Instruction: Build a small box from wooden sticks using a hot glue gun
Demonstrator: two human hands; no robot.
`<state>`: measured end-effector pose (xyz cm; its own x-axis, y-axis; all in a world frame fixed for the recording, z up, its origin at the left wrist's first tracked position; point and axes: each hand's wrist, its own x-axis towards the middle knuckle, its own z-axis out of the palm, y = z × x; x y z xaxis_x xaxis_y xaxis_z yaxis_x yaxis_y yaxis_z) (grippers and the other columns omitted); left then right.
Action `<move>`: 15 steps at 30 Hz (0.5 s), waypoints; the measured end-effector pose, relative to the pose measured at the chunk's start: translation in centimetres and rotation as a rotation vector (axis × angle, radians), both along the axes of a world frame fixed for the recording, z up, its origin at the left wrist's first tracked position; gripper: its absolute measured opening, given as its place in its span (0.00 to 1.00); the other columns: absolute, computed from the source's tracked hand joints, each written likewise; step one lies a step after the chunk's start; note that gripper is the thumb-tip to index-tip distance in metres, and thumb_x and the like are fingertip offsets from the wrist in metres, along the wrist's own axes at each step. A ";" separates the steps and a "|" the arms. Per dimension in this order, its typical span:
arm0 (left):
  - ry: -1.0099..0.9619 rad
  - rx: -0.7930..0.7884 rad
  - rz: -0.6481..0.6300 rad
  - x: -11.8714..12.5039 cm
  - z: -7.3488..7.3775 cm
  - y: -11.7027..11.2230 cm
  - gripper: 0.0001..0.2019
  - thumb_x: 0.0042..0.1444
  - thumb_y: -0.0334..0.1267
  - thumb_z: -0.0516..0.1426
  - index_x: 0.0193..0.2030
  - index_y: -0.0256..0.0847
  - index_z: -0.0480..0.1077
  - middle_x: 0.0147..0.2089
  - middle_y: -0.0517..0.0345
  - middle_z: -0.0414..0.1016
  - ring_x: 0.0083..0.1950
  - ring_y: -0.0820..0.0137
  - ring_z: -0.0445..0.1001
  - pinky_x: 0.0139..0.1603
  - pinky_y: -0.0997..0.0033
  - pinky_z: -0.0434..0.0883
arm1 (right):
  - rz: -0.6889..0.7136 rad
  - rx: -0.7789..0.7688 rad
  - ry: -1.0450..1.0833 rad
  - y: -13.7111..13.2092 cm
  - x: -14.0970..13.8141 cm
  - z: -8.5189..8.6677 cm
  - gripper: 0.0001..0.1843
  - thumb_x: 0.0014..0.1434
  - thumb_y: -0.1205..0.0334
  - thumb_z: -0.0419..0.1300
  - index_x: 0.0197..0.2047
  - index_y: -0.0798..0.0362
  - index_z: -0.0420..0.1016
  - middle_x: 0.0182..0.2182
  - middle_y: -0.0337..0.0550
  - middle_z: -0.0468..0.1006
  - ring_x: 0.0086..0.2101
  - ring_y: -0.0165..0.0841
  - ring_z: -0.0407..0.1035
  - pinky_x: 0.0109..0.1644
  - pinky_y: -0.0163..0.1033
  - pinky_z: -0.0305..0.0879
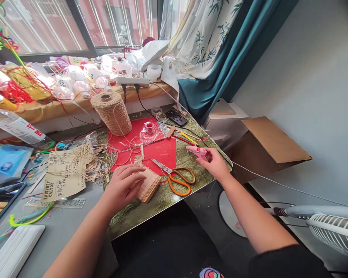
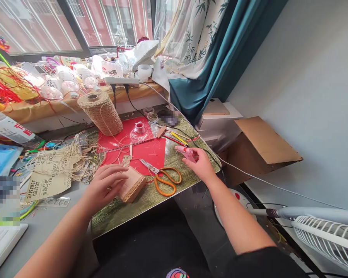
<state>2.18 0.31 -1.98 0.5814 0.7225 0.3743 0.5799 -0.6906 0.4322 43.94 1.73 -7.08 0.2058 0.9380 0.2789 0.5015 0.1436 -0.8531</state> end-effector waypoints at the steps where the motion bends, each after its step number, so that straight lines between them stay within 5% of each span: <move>1: -0.072 0.015 0.035 -0.6 -0.3 -0.9 0.13 0.67 0.32 0.57 0.54 0.52 0.75 0.58 0.54 0.80 0.62 0.58 0.75 0.65 0.49 0.70 | -0.104 0.089 -0.075 -1.4 -0.1 -0.2 0.21 0.56 0.54 0.73 0.51 0.50 0.79 0.47 0.50 0.80 0.44 0.43 0.75 0.53 0.53 0.75; 3: -0.205 0.010 0.102 -1.7 -1.2 -2.9 0.15 0.67 0.29 0.57 0.54 0.53 0.73 0.54 0.55 0.80 0.60 0.59 0.77 0.63 0.51 0.73 | -0.186 0.277 -0.153 -4.2 -1.1 -0.4 0.10 0.62 0.60 0.68 0.47 0.48 0.77 0.44 0.48 0.78 0.45 0.43 0.73 0.55 0.54 0.73; 6: -0.302 -0.058 0.237 -2.6 -3.1 -5.4 0.15 0.68 0.32 0.58 0.57 0.53 0.70 0.60 0.52 0.75 0.66 0.57 0.73 0.68 0.45 0.70 | 0.149 0.260 -0.142 -6.5 -4.7 -0.5 0.09 0.66 0.66 0.63 0.49 0.46 0.77 0.44 0.47 0.78 0.46 0.43 0.74 0.56 0.52 0.72; 9: -0.316 -0.163 0.366 -2.0 -5.2 -6.4 0.44 0.55 0.47 0.70 0.74 0.52 0.52 0.77 0.41 0.54 0.79 0.45 0.55 0.75 0.34 0.61 | 0.469 0.148 -0.046 -5.7 -9.5 0.0 0.20 0.66 0.64 0.65 0.60 0.43 0.75 0.53 0.49 0.78 0.54 0.44 0.74 0.60 0.51 0.73; 11: -0.291 -0.226 0.385 -1.2 -6.4 -6.5 0.59 0.49 0.51 0.73 0.78 0.53 0.40 0.79 0.39 0.48 0.80 0.42 0.54 0.76 0.33 0.60 | 0.564 0.103 0.007 -4.3 -11.8 0.3 0.27 0.66 0.60 0.68 0.67 0.42 0.71 0.58 0.50 0.77 0.57 0.44 0.73 0.63 0.51 0.72; 15: -0.291 -0.300 0.416 0.1 -8.2 -6.6 0.60 0.54 0.49 0.70 0.80 0.54 0.32 0.77 0.38 0.52 0.76 0.44 0.61 0.74 0.32 0.62 | 0.627 0.105 0.082 -2.5 -13.7 0.4 0.19 0.68 0.59 0.67 0.61 0.42 0.78 0.55 0.47 0.81 0.56 0.41 0.76 0.64 0.49 0.72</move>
